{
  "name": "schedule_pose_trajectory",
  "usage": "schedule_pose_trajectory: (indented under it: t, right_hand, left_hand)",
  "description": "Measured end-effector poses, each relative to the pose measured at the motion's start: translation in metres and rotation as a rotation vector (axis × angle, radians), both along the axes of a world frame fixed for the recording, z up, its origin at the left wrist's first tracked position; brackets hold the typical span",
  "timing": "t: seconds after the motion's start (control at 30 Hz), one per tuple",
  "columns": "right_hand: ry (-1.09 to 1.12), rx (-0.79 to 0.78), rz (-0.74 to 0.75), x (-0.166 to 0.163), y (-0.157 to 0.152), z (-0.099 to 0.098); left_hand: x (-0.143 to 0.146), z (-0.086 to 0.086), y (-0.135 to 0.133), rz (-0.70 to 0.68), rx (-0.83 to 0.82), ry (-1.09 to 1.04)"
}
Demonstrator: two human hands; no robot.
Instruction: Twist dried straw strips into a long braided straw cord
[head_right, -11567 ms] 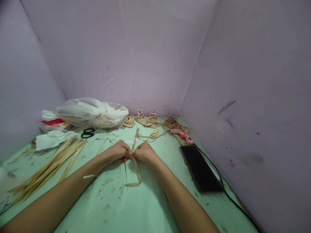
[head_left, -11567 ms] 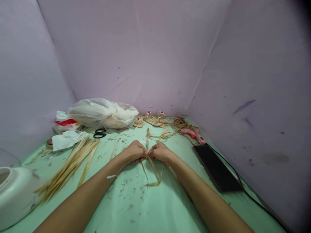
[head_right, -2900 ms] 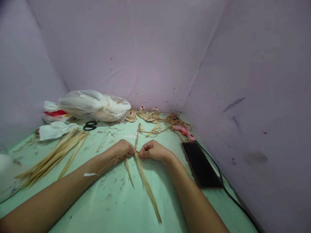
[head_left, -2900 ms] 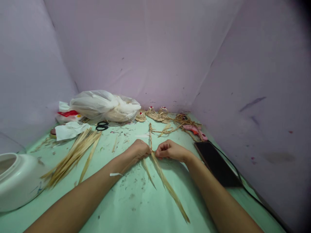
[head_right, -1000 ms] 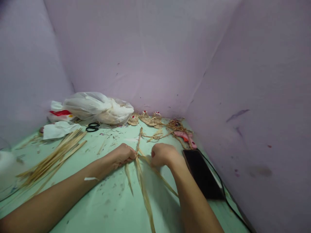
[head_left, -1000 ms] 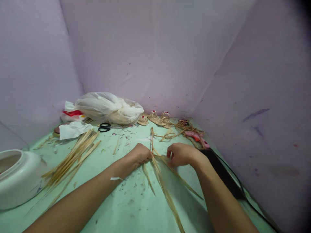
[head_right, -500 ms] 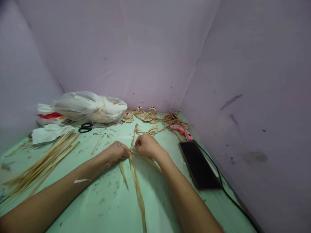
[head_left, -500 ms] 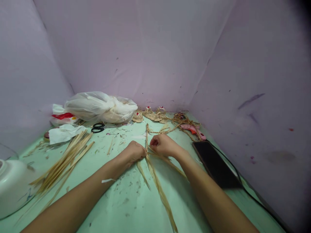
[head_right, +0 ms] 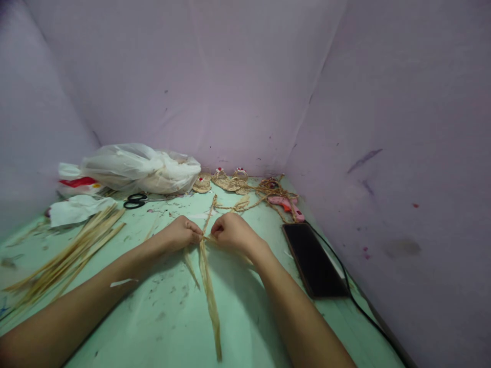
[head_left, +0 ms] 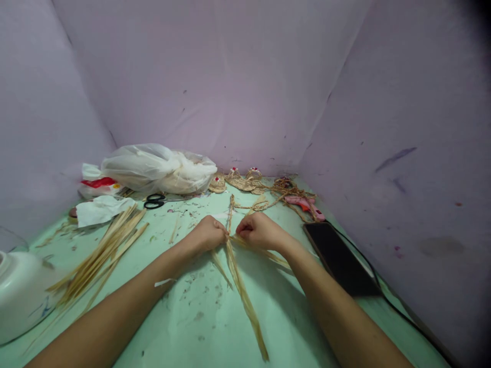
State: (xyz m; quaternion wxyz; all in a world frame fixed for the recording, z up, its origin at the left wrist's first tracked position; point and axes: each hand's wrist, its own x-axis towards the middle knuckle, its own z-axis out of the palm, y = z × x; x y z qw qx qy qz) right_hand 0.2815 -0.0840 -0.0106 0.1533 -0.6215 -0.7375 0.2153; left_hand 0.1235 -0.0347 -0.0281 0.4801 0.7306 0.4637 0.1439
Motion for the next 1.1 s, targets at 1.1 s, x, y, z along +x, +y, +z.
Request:
schedule_pose_trajectory:
  t: [1.1]
  right_hand:
    - [0.644, -0.486, -0.494, -0.02, 0.001, -0.009]
  left_hand:
    - [0.005, 0.0, -0.007, 0.086, -0.106, -0.06]
